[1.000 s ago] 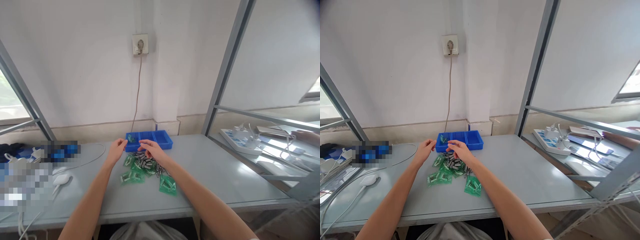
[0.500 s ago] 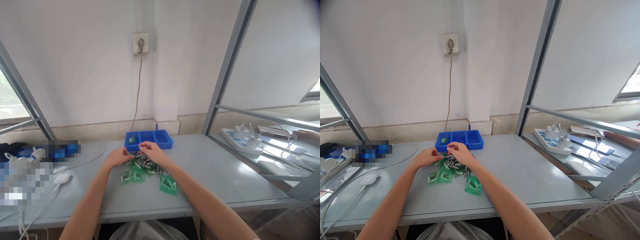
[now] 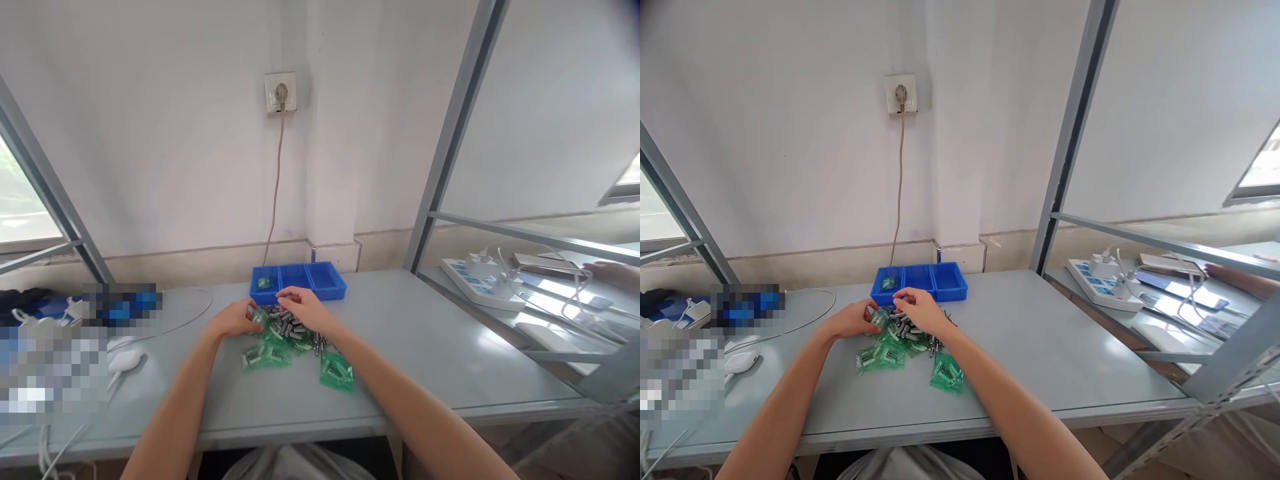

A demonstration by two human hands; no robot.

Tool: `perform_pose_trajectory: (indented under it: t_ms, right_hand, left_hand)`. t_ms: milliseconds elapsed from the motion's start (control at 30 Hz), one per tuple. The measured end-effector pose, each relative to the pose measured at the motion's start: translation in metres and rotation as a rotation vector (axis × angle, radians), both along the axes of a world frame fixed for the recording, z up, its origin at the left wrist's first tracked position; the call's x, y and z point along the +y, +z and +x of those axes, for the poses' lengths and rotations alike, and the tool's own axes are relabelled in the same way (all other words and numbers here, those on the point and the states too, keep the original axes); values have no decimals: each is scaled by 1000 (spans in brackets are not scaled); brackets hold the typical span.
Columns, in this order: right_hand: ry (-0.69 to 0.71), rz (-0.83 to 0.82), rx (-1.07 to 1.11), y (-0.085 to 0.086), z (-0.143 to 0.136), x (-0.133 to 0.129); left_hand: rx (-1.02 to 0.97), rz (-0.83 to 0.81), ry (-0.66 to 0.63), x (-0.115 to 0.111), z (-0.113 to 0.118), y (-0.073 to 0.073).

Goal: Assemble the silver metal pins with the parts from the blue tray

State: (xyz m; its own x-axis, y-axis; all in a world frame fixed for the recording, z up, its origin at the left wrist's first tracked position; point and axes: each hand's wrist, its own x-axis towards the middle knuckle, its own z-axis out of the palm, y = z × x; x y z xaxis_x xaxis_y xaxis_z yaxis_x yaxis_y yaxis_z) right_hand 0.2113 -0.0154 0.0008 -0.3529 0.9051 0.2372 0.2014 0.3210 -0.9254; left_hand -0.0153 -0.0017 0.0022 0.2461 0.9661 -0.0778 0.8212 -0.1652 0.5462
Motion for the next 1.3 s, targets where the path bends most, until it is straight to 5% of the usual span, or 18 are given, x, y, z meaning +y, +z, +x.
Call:
perform_pose_trajectory:
  t_ms: [367,600,967,1300]
  right_hand:
    - [4,12,-22,2,1,0]
    - [153,10,-114,8,1,-8]
    - [141,0,19,8,-1,-7]
    - [38,-41,145,4,1,4]
  left_hand:
    - [-334,156,-66,-12,8,23]
    - [-539,145,-136,-14,31,19]
    - [-755,54,-135,-14,35,18]
    - [-652,11,-123,-10,28,21]
